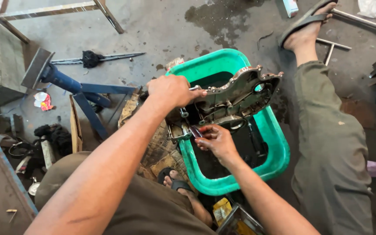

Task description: The person sits on the workshop floor with a green basin of dark liquid between their legs and scrubs a disassembled engine crankcase cover, holding the part with one hand while scrubbing its surfaces and cavities with a small brush by hand. They turn the part over to reach other sides and continue scrubbing as the liquid drips back into the basin.

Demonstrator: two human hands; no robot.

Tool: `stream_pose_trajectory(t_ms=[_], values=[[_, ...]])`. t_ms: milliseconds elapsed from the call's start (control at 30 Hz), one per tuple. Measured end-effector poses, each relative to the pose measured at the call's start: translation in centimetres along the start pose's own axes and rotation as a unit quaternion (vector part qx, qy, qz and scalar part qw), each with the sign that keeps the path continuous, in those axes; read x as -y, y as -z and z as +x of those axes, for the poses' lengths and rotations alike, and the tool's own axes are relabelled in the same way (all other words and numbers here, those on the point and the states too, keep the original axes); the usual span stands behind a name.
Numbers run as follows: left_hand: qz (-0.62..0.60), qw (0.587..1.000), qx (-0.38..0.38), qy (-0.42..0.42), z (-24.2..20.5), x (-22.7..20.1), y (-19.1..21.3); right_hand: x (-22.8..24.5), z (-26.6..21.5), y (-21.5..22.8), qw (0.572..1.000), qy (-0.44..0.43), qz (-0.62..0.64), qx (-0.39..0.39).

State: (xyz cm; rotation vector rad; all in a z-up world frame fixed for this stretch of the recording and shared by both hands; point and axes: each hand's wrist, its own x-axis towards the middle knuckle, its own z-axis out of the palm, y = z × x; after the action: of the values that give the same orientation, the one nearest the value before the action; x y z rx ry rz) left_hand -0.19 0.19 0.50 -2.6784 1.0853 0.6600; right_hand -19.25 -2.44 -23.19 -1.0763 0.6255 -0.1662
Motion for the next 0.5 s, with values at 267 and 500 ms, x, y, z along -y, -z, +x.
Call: stream_pose_trajectory(t_ms=[267,500], values=[[-0.004,1.000,-0.003,-0.003,-0.2,-0.1,0.2,0.3,1.2,-6.2,0.967,0.127,0.032,-0.218],[-0.003,1.000,-0.018,-0.013,0.2,0.2,-0.4,-0.7,1.4,-9.0,0.920,0.100,0.246,-0.289]])
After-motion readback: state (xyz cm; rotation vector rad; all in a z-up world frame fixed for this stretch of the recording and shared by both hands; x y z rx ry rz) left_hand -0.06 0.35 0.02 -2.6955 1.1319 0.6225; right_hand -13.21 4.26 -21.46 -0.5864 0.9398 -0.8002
